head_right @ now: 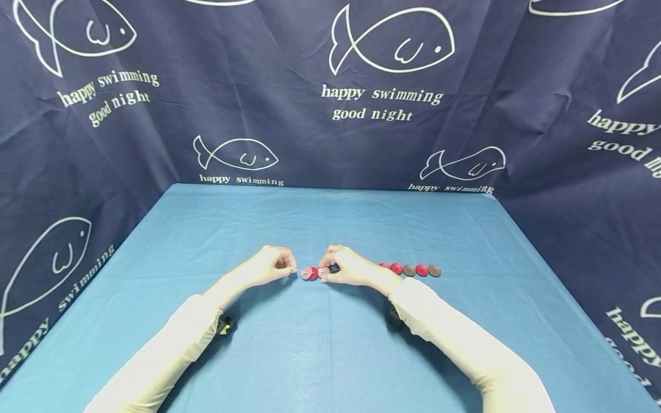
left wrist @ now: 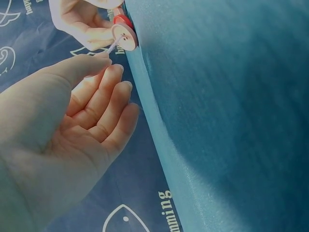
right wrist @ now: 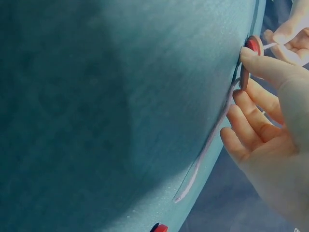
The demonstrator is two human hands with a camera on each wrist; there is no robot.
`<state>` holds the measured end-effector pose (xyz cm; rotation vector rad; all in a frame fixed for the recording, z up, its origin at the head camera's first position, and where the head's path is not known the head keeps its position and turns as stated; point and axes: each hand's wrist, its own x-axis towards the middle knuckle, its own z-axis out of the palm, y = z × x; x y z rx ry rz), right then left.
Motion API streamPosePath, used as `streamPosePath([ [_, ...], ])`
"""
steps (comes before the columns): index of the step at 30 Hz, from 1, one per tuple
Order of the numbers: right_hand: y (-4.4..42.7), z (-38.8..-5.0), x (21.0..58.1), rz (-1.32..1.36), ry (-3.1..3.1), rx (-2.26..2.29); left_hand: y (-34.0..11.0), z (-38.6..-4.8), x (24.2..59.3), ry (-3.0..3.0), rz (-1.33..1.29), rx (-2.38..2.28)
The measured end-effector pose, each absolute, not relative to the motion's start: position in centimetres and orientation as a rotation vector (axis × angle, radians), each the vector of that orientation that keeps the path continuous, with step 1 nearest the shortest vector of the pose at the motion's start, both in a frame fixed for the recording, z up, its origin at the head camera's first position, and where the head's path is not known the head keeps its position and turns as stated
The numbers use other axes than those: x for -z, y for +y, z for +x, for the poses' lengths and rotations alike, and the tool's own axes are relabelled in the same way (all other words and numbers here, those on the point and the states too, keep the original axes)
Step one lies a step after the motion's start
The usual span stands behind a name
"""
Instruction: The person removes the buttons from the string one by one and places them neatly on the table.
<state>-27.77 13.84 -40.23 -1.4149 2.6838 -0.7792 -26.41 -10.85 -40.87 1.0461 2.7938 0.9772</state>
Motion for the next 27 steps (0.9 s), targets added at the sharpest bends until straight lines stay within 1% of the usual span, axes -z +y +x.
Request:
streamPosePath([
  [8,14.11,-27.78,40.06,-1.429,2.674,0.772,-10.88,-26.54,40.99,2.774,1.033,-0.983],
  [21,14.24,-27.72,39.90,-1.380,2.671,0.747,-10.86,-26.47,40.83,2.773,1.039,-0.979],
  [27,14.42,-27.76,40.03,-1.414,2.676,0.758,-10.95,-26.44,40.88,2.776,1.050,-0.979],
])
